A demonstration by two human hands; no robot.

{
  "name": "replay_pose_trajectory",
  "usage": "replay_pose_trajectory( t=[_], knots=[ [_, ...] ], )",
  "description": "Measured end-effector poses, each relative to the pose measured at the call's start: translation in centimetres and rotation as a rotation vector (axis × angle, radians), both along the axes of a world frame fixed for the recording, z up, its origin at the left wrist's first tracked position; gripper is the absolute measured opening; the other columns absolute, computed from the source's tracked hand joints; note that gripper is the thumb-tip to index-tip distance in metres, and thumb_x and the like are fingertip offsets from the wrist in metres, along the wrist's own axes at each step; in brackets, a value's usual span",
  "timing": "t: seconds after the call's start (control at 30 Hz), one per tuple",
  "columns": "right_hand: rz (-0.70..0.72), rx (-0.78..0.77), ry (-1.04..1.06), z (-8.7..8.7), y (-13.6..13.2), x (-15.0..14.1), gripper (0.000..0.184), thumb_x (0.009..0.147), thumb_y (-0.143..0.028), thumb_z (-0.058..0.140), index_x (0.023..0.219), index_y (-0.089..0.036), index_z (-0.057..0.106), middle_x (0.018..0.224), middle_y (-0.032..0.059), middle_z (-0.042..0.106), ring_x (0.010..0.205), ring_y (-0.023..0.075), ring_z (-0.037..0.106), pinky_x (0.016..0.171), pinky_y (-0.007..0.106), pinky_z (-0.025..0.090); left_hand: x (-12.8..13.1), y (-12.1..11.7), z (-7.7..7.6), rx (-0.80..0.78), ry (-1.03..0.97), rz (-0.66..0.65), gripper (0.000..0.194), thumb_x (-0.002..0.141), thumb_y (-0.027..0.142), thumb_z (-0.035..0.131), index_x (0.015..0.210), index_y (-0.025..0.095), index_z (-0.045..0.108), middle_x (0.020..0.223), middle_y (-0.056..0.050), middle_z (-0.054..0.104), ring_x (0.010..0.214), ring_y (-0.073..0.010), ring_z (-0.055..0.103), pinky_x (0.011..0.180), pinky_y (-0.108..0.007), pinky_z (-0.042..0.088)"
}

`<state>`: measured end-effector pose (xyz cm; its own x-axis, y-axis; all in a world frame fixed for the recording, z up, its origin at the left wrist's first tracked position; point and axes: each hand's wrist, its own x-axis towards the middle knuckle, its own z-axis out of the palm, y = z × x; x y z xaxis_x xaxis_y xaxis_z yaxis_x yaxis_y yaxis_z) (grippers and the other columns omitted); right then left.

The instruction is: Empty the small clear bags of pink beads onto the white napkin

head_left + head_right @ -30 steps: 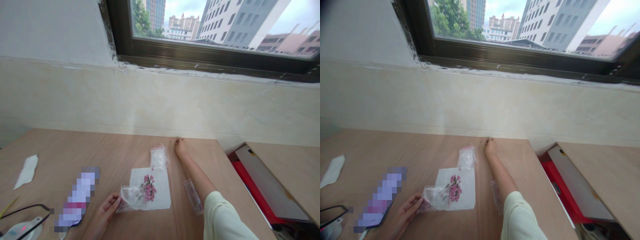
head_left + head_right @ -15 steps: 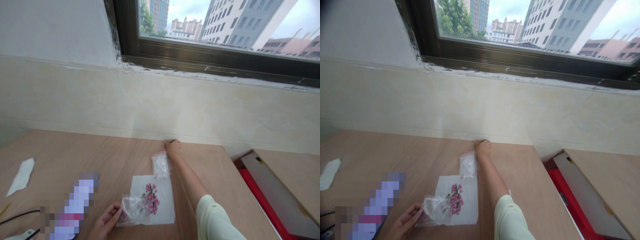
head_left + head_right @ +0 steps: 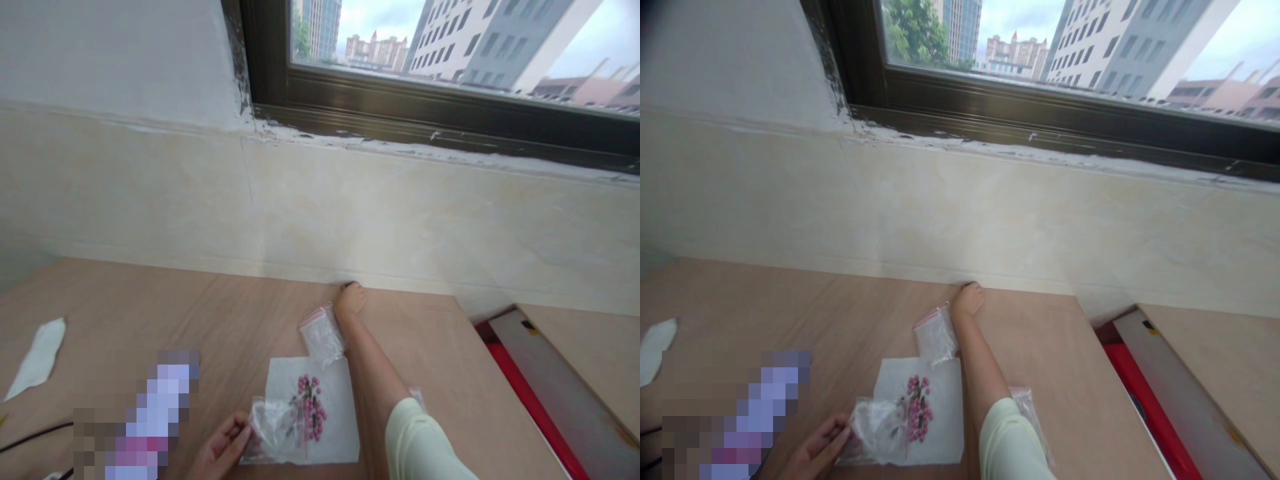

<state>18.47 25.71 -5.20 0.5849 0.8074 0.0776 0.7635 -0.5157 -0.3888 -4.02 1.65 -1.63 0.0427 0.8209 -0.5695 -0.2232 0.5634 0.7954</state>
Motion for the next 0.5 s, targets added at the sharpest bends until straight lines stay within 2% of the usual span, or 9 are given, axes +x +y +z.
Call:
replay_pose_trajectory(
  t=[0.27,0.4,0.5],
  knots=[
    [0.067,0.011,0.009,-0.01,-0.29,0.5,0.026,0.08,-0.018,0.033,0.092,-0.006,0.052,0.093,0.0242,0.056,0.089,0.0277,0.053,0.071,0.035,0.036,0.41,-0.04,0.82,0.001,0.04,0.046,0.027,0.053,0.044,0.067,0.059,0.018,0.059,0.059,0.0,0.057,0.065,-0.0182,0.052,0.065,-0.026,0.041],
    [0.077,0.011,0.013,0.18,-0.3,0.44,0.028,0.081,-0.016,0.031,0.094,-0.004,0.052,0.093,0.0253,0.056,0.088,0.0278,0.054,0.07,0.035,0.036,0.15,-0.22,0.36,0.013,-0.001,0.035,0.025,0.057,0.041,0.066,0.062,0.018,0.058,0.061,0.0,0.056,0.066,-0.0177,0.053,0.064,-0.027,0.04],
    [0.091,0.001,0.02,0.36,-0.34,0.5,0.028,0.081,-0.016,0.031,0.094,-0.004,0.052,0.093,0.025,0.056,0.088,0.0274,0.054,0.069,0.034,0.037,-0.1,-0.31,0.1,0.023,-0.046,-0.022,0.025,0.06,0.04,0.064,0.065,0.017,0.059,0.063,-0.001,0.058,0.066,-0.0174,0.053,0.065,-0.027,0.041]
  ],
)
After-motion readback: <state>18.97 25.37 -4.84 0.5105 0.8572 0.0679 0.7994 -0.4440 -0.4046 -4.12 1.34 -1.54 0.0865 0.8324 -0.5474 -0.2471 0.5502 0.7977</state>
